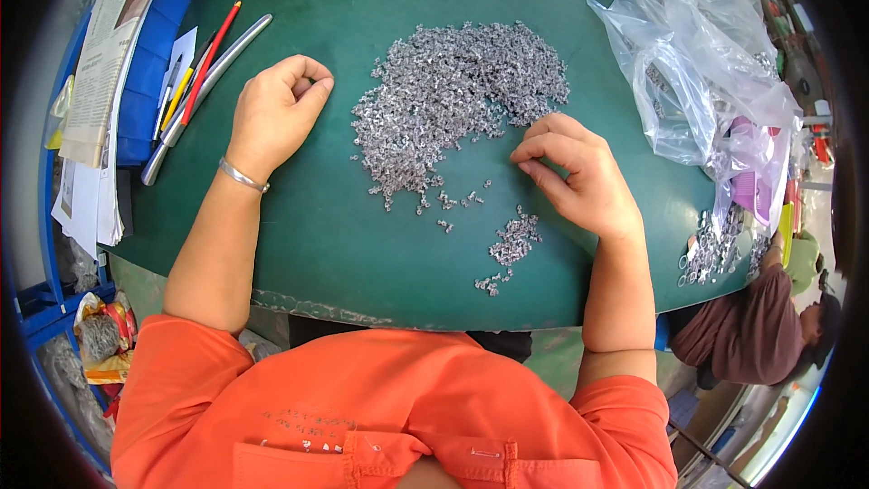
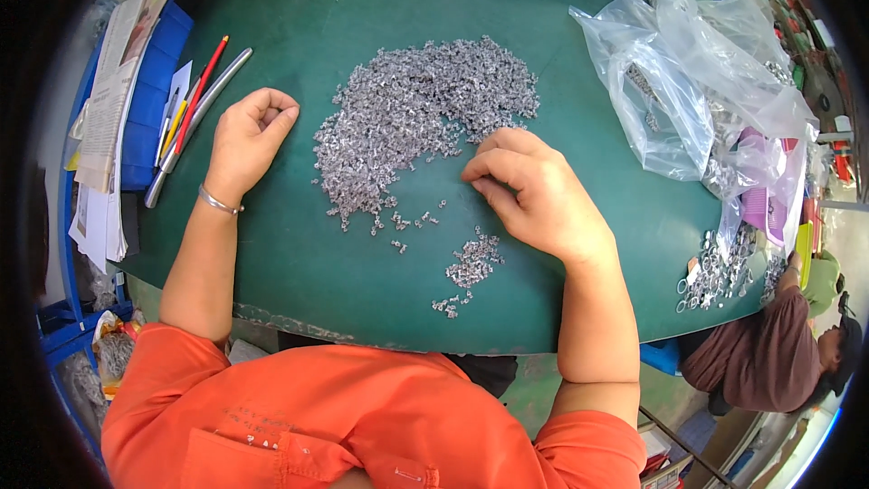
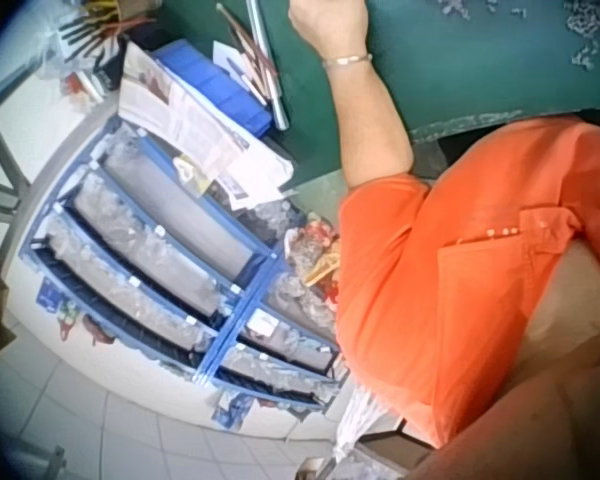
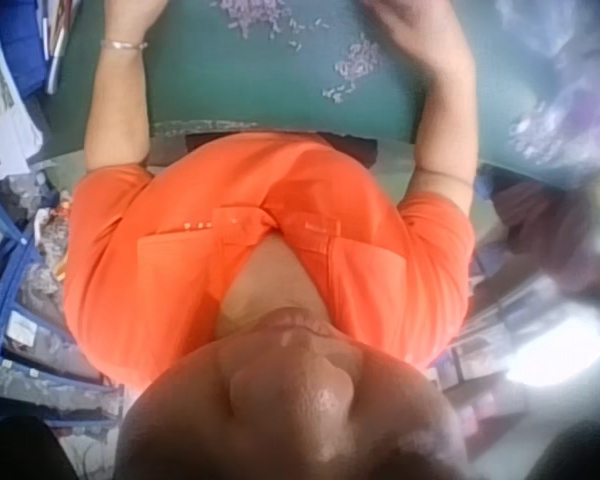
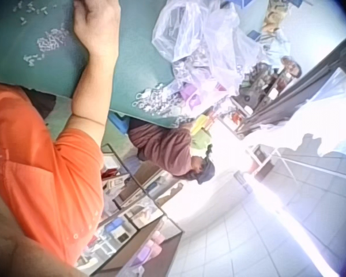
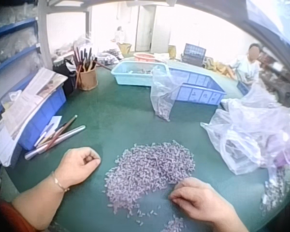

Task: The person sorts small metal components from a pile on a work table by hand.

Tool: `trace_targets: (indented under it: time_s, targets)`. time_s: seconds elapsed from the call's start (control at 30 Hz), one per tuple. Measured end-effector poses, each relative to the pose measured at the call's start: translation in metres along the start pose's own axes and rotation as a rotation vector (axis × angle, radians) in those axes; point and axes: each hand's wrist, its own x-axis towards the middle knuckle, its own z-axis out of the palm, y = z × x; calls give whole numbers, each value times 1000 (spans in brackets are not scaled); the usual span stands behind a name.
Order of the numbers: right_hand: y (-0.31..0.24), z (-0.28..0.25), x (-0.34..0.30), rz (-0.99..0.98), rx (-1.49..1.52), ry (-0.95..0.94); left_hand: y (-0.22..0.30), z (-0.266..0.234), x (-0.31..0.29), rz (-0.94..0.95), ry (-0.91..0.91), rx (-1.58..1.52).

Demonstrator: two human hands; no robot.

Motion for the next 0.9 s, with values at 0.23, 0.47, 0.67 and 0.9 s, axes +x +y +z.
trace_targets:
  time_s: [0.23,0.47,0.67,0.9]
  targets:
    - [-7,13,4,-119,-55,-118,4,-1,0,-2,3,3]
    - [-5,-2,2,-178,9,-275,1,0,-1,-8,8,4]
    - [-11,17,4,-186,-80,-148,2,-1,-1,-16,4,23]
    - [-15,-1,3,-125,40,-79,1,-2,-2,1,19,-5]
